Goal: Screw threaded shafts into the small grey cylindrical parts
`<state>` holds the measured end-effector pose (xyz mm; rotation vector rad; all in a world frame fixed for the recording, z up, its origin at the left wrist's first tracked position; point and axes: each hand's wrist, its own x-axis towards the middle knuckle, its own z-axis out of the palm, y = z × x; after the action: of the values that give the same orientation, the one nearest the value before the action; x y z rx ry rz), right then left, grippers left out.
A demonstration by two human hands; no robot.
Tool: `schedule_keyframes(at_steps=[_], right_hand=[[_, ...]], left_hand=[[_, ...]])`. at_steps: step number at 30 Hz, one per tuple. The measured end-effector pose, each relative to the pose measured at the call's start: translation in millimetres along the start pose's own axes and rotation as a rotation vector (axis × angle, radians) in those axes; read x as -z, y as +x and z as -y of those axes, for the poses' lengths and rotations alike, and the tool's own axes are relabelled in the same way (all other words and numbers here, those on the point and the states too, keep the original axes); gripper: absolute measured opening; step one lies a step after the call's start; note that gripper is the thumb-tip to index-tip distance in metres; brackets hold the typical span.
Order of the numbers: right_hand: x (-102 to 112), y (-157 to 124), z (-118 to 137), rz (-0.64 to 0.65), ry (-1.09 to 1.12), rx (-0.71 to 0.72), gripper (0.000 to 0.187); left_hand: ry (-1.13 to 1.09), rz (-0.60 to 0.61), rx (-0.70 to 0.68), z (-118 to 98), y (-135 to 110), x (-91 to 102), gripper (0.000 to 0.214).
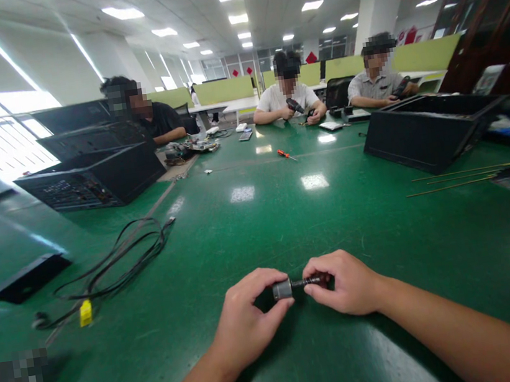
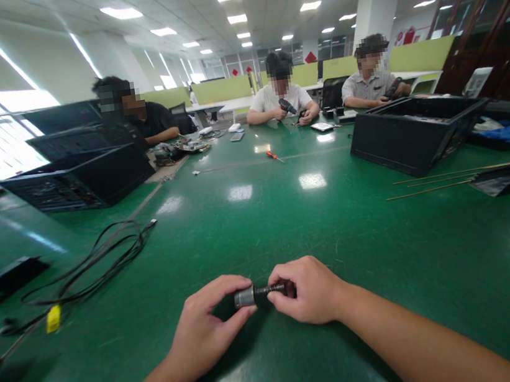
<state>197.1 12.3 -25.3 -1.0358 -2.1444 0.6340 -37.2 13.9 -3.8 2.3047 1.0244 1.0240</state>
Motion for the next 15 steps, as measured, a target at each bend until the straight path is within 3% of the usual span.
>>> schedule_keyframes(at_steps=[15], right_hand=[[-0.2, -1.4, -1.6, -0.002, 0.005, -0.004, 0.006]], left_hand=[[0.008, 0.007, 0.007, 2.2, -0.9, 0.9, 0.026]])
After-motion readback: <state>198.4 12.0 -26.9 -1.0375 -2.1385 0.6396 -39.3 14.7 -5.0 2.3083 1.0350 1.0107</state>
